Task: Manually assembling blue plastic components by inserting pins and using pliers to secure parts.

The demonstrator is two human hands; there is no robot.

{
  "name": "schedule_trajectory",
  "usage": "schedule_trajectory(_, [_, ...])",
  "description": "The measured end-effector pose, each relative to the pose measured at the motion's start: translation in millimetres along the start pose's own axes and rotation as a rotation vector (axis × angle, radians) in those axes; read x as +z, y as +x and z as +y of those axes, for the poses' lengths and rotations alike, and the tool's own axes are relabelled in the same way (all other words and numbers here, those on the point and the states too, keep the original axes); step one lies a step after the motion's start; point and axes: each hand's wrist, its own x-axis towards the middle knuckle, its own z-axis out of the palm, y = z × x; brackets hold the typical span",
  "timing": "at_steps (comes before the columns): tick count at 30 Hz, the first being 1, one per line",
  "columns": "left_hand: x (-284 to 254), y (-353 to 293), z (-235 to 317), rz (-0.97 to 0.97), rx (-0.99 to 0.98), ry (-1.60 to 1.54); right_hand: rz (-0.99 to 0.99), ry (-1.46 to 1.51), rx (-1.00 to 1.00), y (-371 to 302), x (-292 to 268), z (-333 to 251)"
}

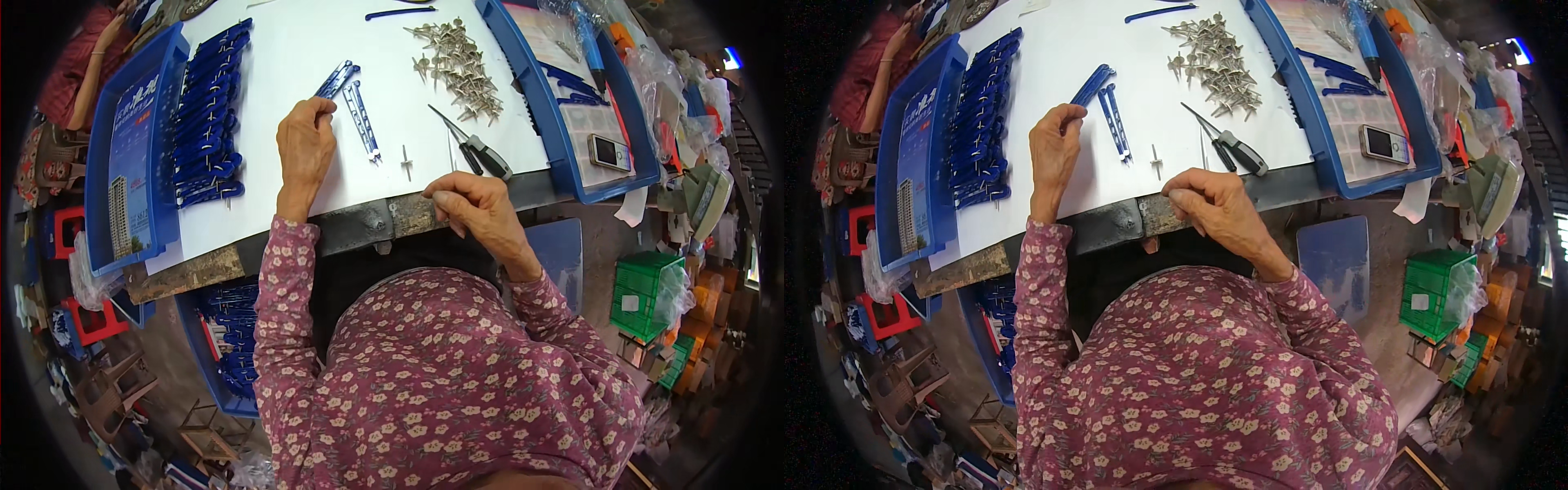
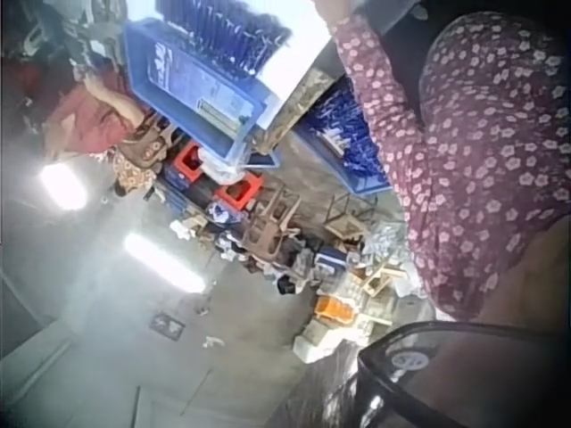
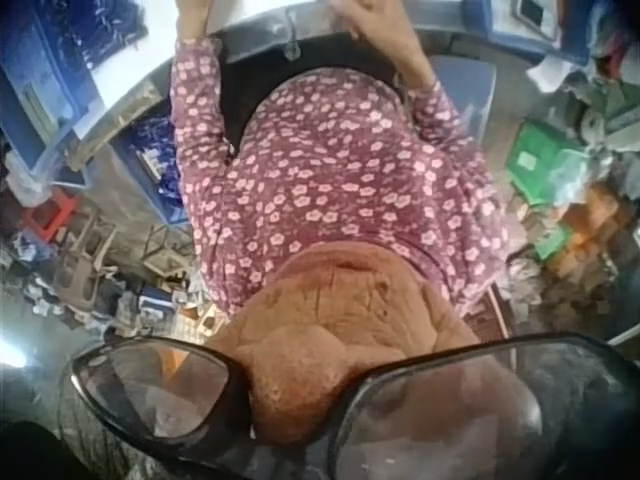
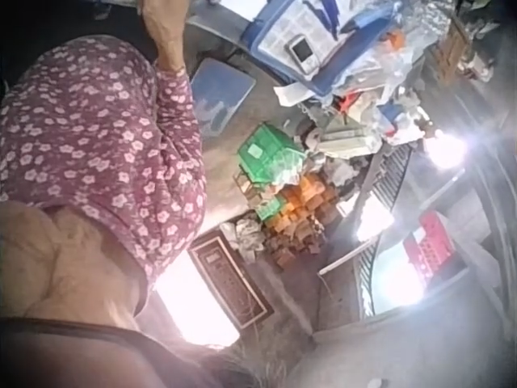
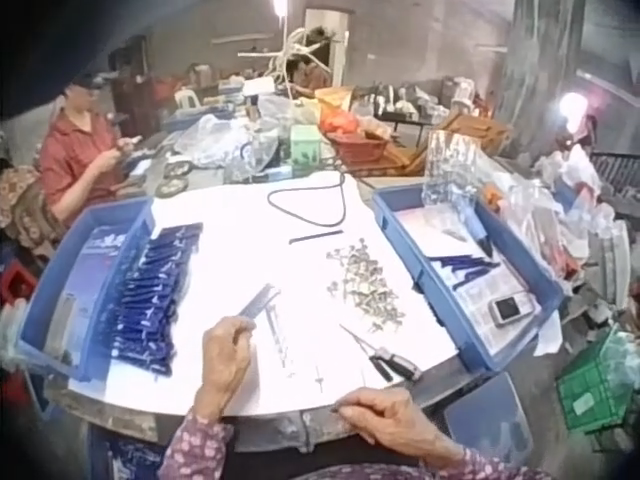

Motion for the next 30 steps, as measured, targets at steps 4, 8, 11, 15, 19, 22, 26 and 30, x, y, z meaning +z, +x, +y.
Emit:
schedule_trajectory(4, [24, 16, -2, -0.048, 0.072, 0.169, -0.024, -0.006, 0.036, 6, 0, 7])
schedule_trajectory(8, [39, 21, 12, 0.001, 0.192, 0.426, -0.023, -0.052, -0.069, 8, 8, 10])
schedule_trajectory(11, [49, 12, 5, 0.052, 0.136, 0.519, 0.004, -0.167, -0.048, 2, 12, 15])
schedule_trajectory(15, [49, -1, 5, 0.037, 0.150, 0.569, -0.035, -0.142, 0.026, -1, 18, 22])
schedule_trajectory(19, [46, -2, 19, 0.001, 0.150, 0.635, -0.080, -0.138, -0.025, -7, 21, 11])
schedule_trajectory(22, [49, 0, 24, -0.069, 0.039, 0.668, -0.105, -0.196, -0.067, -6, 19, 12])
schedule_trajectory(26, [62, 6, 8, -0.059, 0.040, 0.574, -0.095, -0.183, -0.013, -7, 17, 16])
schedule_trajectory(30, [61, 8, -1, -0.006, 0.101, 0.691, -0.114, -0.179, -0.072, -1, 16, 25])
